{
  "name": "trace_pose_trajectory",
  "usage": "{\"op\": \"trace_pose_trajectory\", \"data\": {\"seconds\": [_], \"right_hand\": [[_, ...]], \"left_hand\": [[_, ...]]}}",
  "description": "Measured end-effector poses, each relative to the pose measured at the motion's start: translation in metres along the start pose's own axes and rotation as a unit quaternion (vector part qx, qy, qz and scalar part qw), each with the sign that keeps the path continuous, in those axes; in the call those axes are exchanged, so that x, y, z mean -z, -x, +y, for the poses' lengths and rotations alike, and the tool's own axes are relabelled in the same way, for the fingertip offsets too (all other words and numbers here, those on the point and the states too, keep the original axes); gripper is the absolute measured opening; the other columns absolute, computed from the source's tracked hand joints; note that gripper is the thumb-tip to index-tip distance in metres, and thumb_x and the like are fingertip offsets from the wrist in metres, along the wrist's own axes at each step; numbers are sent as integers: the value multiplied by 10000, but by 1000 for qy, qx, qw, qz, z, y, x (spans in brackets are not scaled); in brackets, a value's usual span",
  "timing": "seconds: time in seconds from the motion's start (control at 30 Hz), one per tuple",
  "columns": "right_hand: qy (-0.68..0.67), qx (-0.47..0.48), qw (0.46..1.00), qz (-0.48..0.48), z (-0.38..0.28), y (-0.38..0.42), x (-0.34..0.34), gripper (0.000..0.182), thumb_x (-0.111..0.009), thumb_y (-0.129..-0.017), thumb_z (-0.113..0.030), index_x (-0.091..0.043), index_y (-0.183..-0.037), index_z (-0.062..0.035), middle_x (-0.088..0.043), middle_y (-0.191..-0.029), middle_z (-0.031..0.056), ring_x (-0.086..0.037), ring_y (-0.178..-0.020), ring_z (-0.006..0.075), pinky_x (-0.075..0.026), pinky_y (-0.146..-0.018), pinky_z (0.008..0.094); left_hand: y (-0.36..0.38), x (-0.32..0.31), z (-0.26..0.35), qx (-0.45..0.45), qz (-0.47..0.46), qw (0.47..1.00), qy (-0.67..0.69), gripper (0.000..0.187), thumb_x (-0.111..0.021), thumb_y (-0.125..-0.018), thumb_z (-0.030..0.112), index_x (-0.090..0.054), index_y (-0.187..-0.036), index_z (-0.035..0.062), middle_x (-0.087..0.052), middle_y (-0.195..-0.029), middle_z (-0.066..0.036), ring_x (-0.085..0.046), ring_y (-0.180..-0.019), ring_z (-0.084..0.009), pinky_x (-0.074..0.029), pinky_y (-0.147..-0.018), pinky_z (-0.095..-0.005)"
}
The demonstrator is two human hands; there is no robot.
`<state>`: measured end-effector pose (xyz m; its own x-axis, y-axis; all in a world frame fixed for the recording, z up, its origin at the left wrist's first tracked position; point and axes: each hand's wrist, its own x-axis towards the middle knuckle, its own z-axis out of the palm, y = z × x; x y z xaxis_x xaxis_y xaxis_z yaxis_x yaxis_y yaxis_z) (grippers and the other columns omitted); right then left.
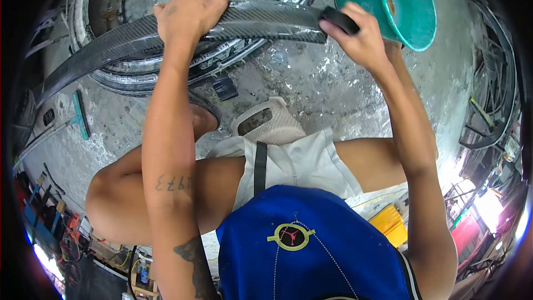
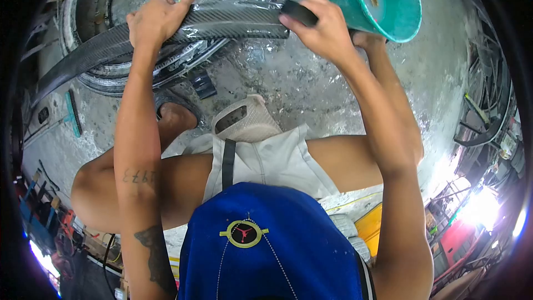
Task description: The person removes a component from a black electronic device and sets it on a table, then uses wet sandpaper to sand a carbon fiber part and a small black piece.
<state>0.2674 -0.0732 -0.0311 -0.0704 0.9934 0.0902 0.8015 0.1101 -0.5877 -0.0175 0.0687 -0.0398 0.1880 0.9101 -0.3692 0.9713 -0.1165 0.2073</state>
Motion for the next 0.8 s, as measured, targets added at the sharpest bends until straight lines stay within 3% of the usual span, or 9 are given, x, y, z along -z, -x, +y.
{"op": "trace_pose_trajectory", "data": {"seconds": [0.03, 0.17, 0.27, 0.37, 0.4, 0.43, 0.53, 0.7, 0.8], "right_hand": [[-1, -12, 1000, -1, 0, -7, -7, 261, -834, -800, -238, -713, -844, -10, -573, -748, 123, -574, -712, 313, -463, -661, 389], [20, 118, 991, 64, 1, -28, -17, 256, -828, -798, -223, -692, -824, -8, -570, -755, 123, -574, -729, 318, -461, -654, 400], [-38, 18, 999, 1, -1, -1, -1, 273, -828, -802, -231, -669, -807, -8, -541, -738, 118, -554, -707, 318, -445, -637, 403], [3, 53, 999, 0, 3, -6, -2, 264, -826, -802, -229, -677, -817, -12, -523, -723, 115, -550, -702, 315, -441, -636, 399], [2, 76, 997, 26, 3, -14, -11, 254, -824, -820, -195, -674, -824, 9, -498, -724, 101, -498, -676, 249, -403, -627, 361], [-2, 79, 996, 37, -2, -25, -17, 264, -824, -794, -219, -676, -820, -2, -516, -712, 125, -555, -714, 321, -450, -656, 404], [-26, 119, 990, 65, -2, -33, -21, 255, -819, -798, -219, -686, -833, -3, -524, -716, 122, -560, -717, 313, -452, -659, 405], [-54, -5, 998, -42, -3, -4, 0, 227, -806, -801, -213, -694, -836, -18, -561, -734, 116, -569, -719, 296, -444, -648, 403], [-26, 58, 998, -9, -6, -26, -24, 232, -806, -799, -214, -691, -838, -17, -568, -743, 116, -569, -720, 302, -450, -653, 414]], "left_hand": [[2, 0, 0, -6, -10, 1000, -3, 856, -431, -879, 798, -788, -921, 21, -748, -1023, -213, -689, -1054, -376, -270, -1134, -561], [1, 9, 6, -4, -22, 1000, -7, 858, -433, -882, 790, -781, -1023, 19, -732, -1081, -243, -674, -1110, -393, -223, -1170, -593], [3, 3, 1, -8, 2, 1000, 9, 846, -431, -884, 784, -788, -961, 21, -742, -1033, -234, -679, -1081, -395, -280, -1126, -562], [3, 0, -1, -14, 9, 1000, 7, 840, -428, -884, 787, -790, -963, 33, -742, -1030, -235, -682, -1069, -392, -278, -1128, -561], [5, -3, 1, -19, 2, 1000, 5, 840, -428, -884, 787, -790, -963, 33, -742, -1030, -235, -682, -1069, -392, -278, -1128, -561], [6, -4, 2, -20, -3, 1000, -1, 841, -426, -884, 788, -789, -956, 33, -744, -1029, -226, -685, -1053, -387, -279, -1125, -559], [1, -1, -1, -22, 13, 1000, -6, 840, -427, -885, 789, -789, -950, 34, -749, -1033, -207, -693, -1036, -372, -281, -1119, -557], [1, 4, 0, -6, -13, 1000, 6, 830, -437, -884, 782, -790, -969, 35, -744, -1049, -219, -683, -1081, -378, -237, -1161, -580], [1, 2, 2, -10, -35, 999, -3, 829, -432, -891, 770, -788, -977, 27, -739, -1061, -227, -675, -1096, -386, -215, -1175, -589]]}}
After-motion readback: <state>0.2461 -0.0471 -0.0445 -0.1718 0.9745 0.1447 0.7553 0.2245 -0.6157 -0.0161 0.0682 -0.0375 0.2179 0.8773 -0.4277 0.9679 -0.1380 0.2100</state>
